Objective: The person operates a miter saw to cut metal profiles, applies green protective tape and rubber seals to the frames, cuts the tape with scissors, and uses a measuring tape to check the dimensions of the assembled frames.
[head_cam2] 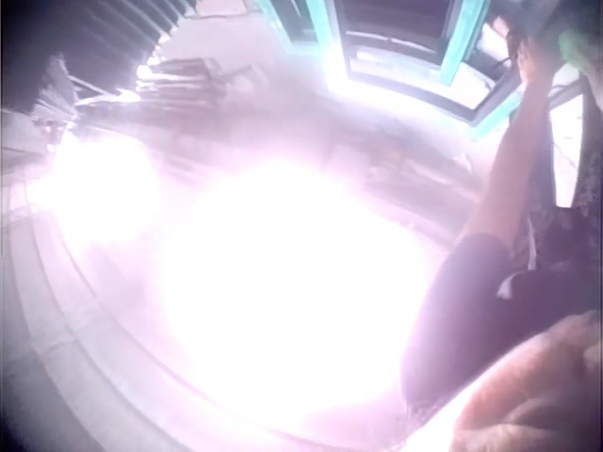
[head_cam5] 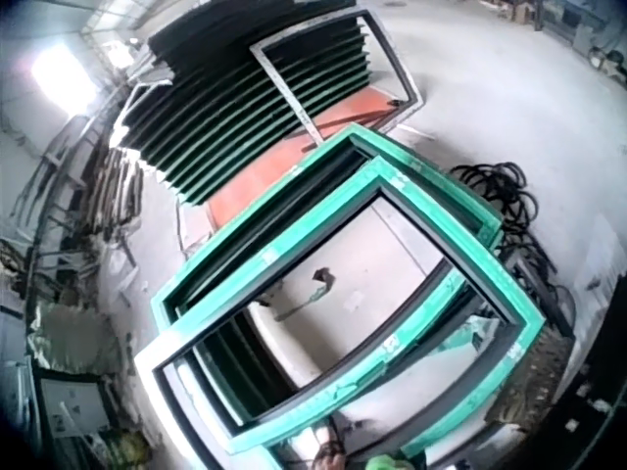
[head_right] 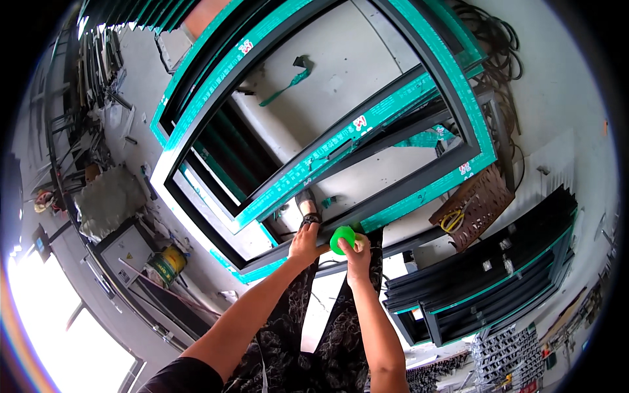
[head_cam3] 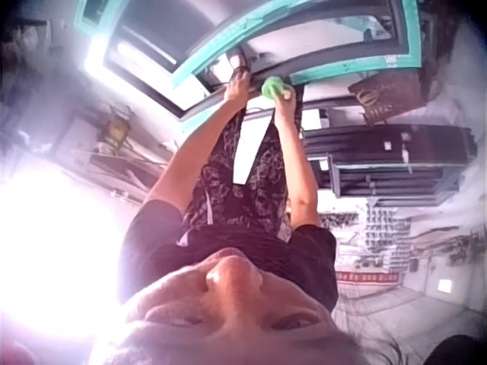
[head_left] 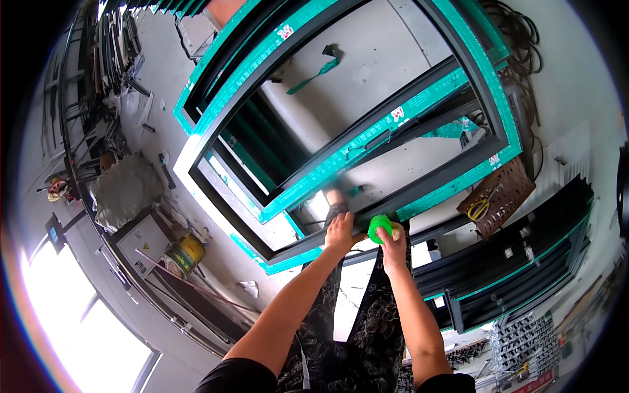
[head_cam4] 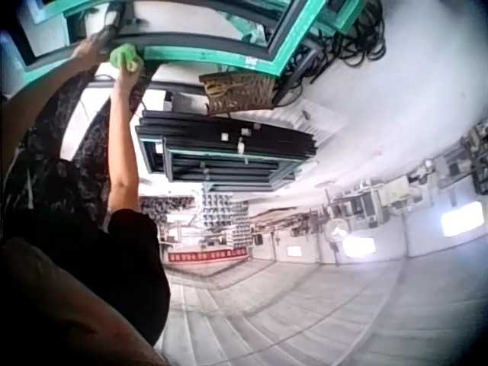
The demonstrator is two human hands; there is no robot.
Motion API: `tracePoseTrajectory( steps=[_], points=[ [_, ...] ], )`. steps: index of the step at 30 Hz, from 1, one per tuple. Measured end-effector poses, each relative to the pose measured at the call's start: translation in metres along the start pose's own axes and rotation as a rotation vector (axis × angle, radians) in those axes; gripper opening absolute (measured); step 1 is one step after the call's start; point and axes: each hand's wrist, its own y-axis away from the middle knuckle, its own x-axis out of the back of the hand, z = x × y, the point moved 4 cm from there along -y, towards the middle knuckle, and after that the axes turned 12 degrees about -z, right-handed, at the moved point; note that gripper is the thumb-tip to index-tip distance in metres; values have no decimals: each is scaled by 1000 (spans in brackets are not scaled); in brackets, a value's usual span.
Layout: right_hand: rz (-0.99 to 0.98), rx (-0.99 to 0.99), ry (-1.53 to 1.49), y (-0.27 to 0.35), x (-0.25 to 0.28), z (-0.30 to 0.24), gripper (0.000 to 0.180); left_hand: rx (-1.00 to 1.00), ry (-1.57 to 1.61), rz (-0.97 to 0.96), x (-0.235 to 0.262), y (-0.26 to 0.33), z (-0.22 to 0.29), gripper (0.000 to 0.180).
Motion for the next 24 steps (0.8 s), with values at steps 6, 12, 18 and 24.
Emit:
tracePoseTrajectory(
  steps=[6, 12, 18, 24],
  points=[
    [-10, -28, -28, 25, -12, 18, 37, 9, 47, -61, -5, 21, -31, 72],
    [-27, -117, -71, 75, -29, 20, 42, -1, 52, -76, 1, 64, -35, 68],
    [-22, -177, -25, 120, -24, 25, 51, 36, 60, -117, -5, 104, -30, 71],
    [-36, -245, -115, 121, -8, 1, 38, 17, 93, -90, -18, 104, -10, 66]
  ],
)
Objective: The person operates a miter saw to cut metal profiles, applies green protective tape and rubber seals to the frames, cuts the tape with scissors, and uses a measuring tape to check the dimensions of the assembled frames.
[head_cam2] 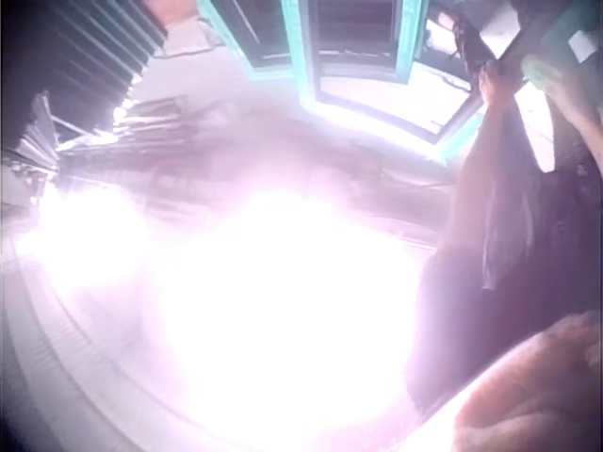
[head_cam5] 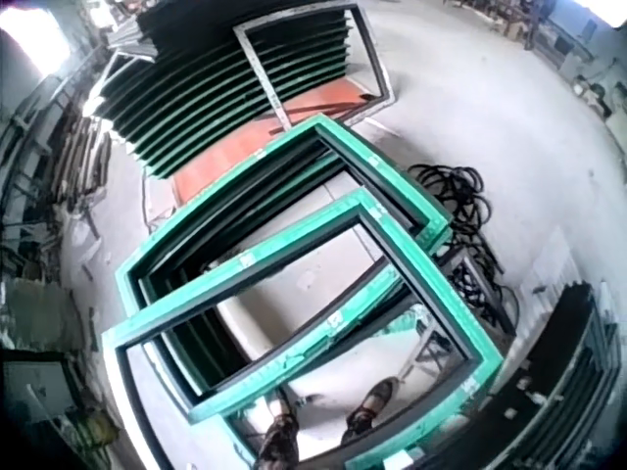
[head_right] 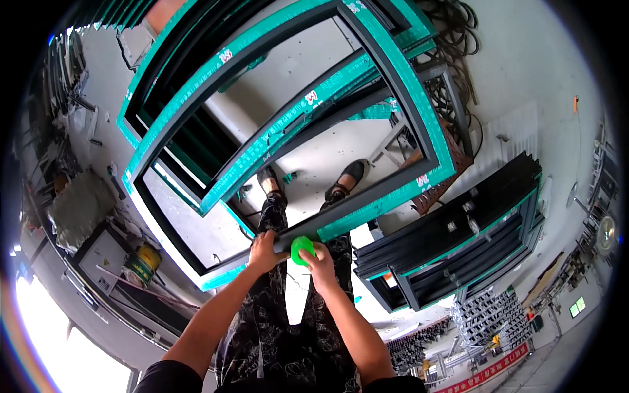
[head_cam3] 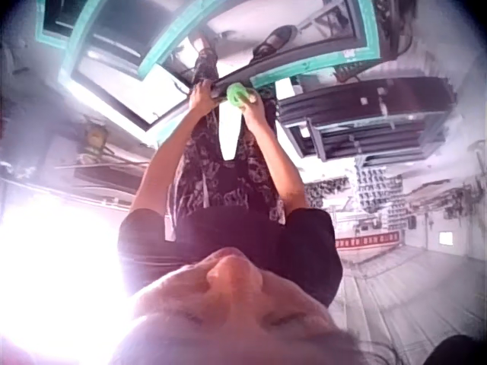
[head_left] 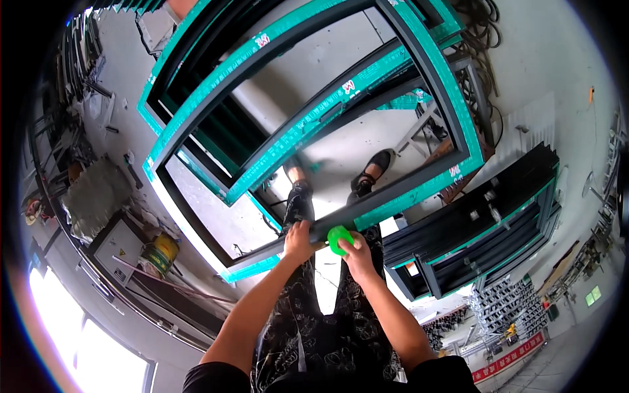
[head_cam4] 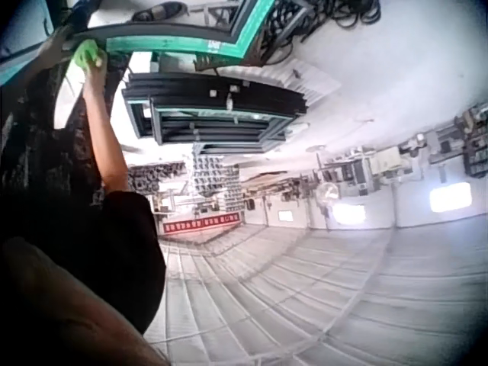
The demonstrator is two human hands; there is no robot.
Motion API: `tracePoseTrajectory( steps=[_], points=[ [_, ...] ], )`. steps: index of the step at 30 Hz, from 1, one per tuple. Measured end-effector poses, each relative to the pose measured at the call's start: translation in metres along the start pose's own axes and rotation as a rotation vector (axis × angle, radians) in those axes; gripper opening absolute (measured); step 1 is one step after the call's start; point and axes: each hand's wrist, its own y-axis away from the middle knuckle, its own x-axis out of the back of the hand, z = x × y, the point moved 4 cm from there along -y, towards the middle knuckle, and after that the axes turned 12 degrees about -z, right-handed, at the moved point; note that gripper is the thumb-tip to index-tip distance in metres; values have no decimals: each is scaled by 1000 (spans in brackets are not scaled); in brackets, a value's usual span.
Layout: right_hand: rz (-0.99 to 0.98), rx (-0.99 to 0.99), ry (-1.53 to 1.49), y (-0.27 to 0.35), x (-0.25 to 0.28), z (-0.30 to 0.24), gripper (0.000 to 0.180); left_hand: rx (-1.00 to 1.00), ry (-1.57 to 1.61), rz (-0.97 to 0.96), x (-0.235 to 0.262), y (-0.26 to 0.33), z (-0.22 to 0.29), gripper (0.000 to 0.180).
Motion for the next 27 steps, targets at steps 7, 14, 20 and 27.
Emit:
tracePoseTrajectory(
  steps=[7, 14, 20, 27],
  points=[
    [-6, 84, -17, -48, 12, -18, 38, -50, 97, 94, -3, -49, 0, 63],
    [-73, 104, -17, -71, 20, -32, 38, -55, 179, 43, 0, -74, -5, 55],
    [-45, 211, 188, -59, 32, -33, 42, -120, 320, 20, -7, -81, -24, 49],
    [-10, 376, 453, -37, 37, -34, 53, -66, 721, -105, 9, -67, -6, 33]
  ],
)
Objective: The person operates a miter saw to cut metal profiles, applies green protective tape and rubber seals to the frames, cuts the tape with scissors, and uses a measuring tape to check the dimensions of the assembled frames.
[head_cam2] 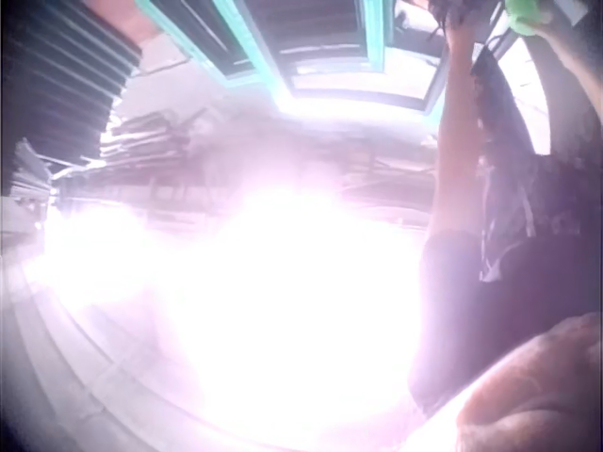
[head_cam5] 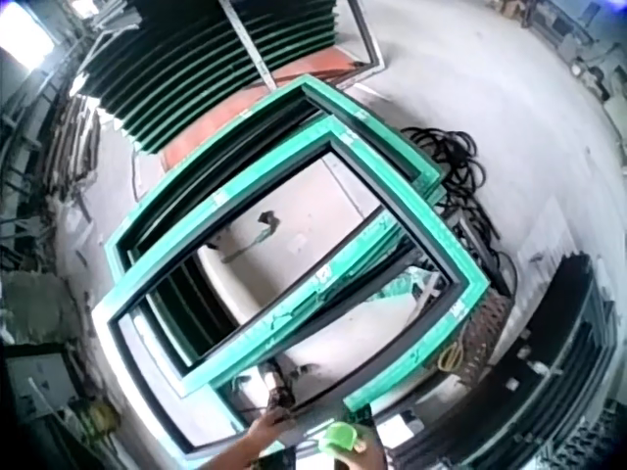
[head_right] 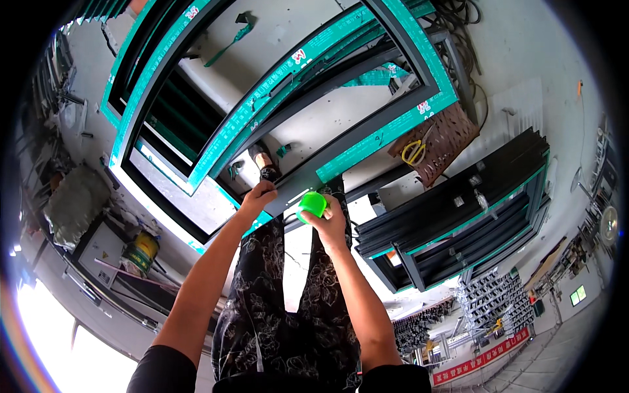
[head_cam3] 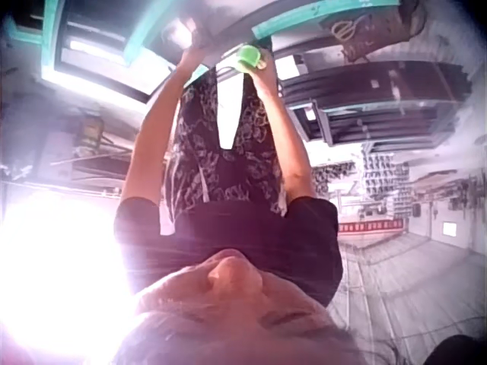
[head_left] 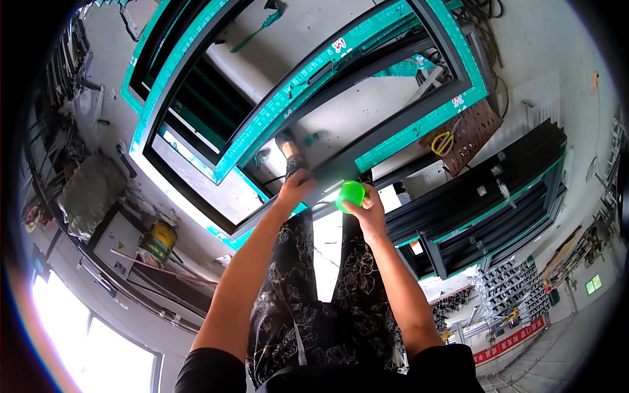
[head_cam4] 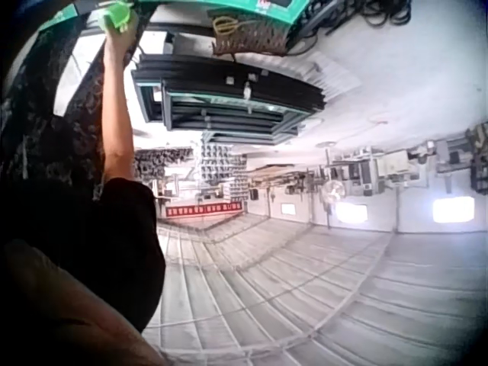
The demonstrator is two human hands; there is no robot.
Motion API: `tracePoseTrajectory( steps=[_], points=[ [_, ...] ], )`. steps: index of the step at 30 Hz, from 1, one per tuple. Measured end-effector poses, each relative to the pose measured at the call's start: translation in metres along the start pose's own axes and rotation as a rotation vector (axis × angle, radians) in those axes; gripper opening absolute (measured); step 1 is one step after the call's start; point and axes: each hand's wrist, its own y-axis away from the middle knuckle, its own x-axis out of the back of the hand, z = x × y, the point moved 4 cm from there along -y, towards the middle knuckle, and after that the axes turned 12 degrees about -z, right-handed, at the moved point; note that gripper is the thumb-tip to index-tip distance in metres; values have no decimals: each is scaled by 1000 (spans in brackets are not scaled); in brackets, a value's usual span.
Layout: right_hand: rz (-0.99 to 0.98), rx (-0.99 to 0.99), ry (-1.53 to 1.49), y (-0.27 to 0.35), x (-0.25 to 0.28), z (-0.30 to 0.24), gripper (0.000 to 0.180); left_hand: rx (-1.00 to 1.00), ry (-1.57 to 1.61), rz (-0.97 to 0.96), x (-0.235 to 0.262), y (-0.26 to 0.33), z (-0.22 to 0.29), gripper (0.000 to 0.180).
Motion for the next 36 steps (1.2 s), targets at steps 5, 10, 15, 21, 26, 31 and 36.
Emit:
tracePoseTrajectory(
  steps=[5, 10, 15, 21, 26, 31, 36],
  points=[
    [-100, -308, -378, 1, -29, 12, 52, 104, 176, -232, 2, 10, 15, 29],
    [58, 84, 301, -10, -38, 43, 58, 122, 197, -343, 6, 5, 23, 36],
    [76, 159, 649, -6, -56, 15, 61, 103, -39, -398, 12, -3, 10, 31],
    [59, 207, 755, -2, -55, 19, 58, 67, -134, -335, 12, -11, 6, 22],
    [114, -477, -380, 25, -55, 59, 46, -116, -367, -143, 17, -11, -11, 19],
    [137, -748, -1150, 39, -73, 100, 44, -195, -297, 21, 33, -15, -30, 15],
    [215, -841, -1200, 29, -86, 139, 39, -15, -398, 48, 44, -38, -34, 15]
  ],
)
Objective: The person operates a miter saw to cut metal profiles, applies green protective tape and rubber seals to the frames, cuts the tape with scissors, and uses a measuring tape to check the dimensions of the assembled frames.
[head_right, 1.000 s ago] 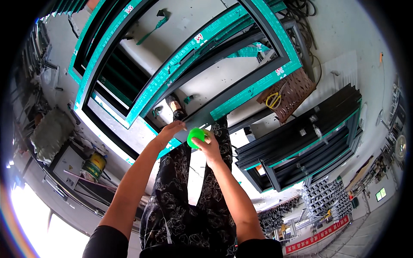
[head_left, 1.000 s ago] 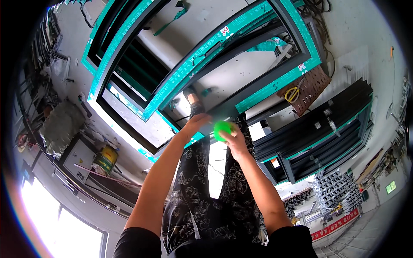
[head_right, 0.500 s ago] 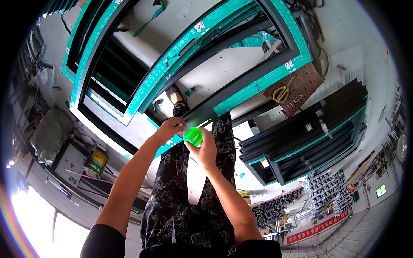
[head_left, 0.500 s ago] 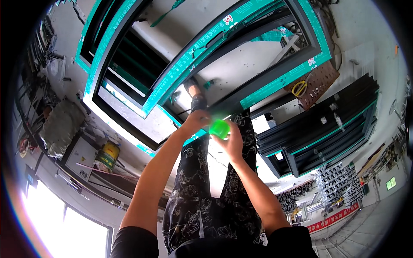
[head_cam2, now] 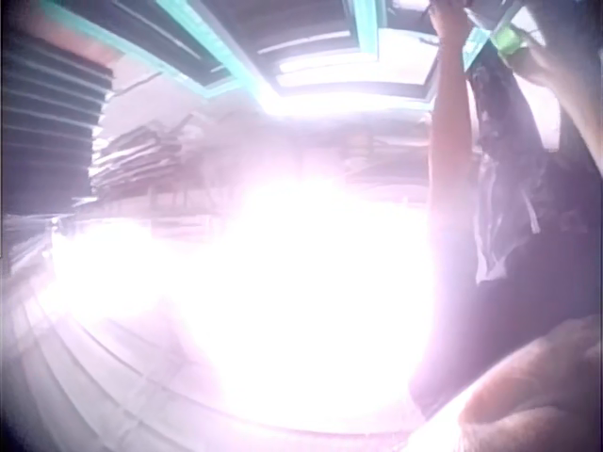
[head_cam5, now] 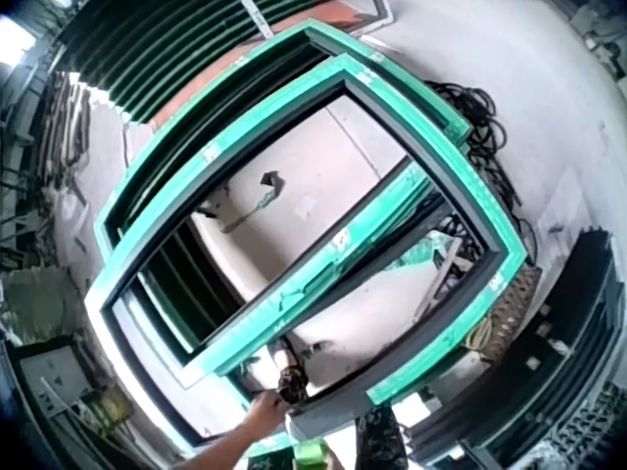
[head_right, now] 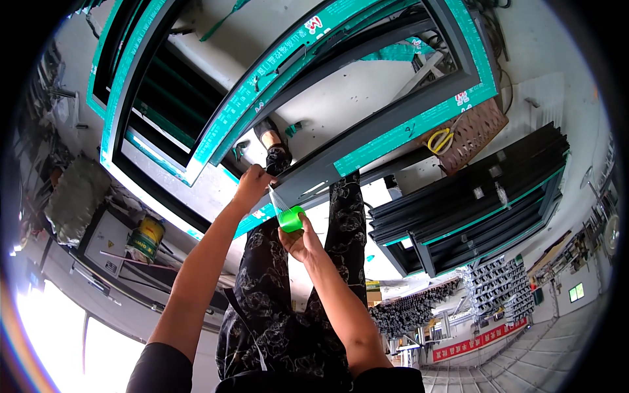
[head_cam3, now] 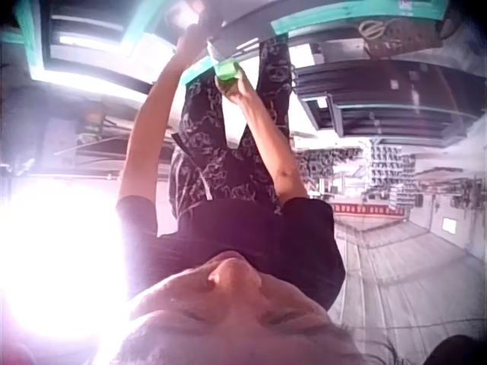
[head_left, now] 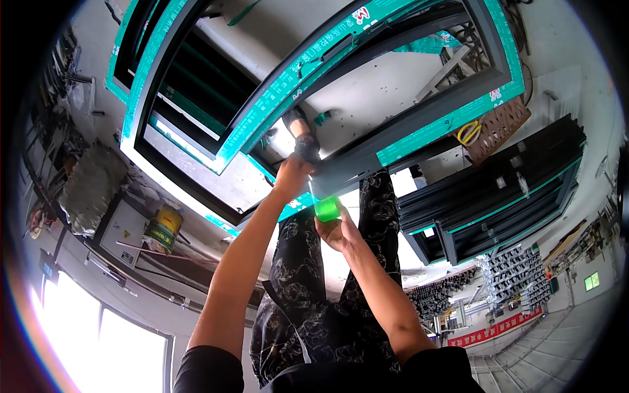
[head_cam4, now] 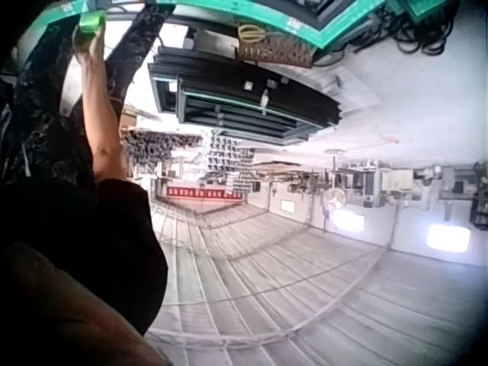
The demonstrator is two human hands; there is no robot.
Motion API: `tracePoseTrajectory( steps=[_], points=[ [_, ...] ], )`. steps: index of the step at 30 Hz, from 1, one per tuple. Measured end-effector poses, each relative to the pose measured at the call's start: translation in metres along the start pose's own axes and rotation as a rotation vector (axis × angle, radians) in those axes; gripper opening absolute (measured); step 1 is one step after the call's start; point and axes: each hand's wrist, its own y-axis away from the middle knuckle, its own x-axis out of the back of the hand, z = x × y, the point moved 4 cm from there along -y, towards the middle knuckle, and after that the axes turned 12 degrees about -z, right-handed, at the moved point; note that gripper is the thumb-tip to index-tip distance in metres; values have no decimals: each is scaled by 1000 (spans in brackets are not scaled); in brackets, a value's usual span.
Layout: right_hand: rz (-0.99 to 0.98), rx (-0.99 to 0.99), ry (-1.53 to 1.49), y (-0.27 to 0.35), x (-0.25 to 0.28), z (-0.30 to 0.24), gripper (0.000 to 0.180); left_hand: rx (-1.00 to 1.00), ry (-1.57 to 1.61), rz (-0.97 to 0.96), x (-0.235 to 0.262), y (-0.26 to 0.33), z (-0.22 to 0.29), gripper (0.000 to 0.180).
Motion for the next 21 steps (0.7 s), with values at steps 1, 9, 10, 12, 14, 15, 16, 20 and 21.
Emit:
tracePoseTrajectory(
  steps=[1, 9, 10, 12, 14, 15, 16, 20, 21],
  points=[
    [23, -37, -42, -12, 11, 0, 38, 128, 32, -1, 1, -5, -7, 17],
    [-743, -143, 70, -132, -52, -73, 41, 155, -201, -41, -4, -22, 2, 21],
    [-684, -254, 164, -135, -68, -68, 41, 123, -196, -78, -2, -19, -9, 20],
    [-419, -227, 284, -134, -75, -62, 35, 236, 30, -21, 1, -4, -15, 16],
    [-612, -245, 361, -135, -75, -69, 31, 27, -360, 92, -4, 5, 4, 15],
    [-607, -252, 357, -134, -76, -68, 31, 45, -361, 197, -2, 14, 7, 14],
    [-579, -292, 387, -132, -77, -66, 30, 52, -357, 195, -1, 17, 5, 14],
    [-486, -352, 418, -129, -77, -67, 31, -46, -428, 354, 6, 16, 19, 45],
    [-335, -382, 376, -124, -86, -62, 33, -68, -433, 416, 14, 15, 18, 62]
  ],
)
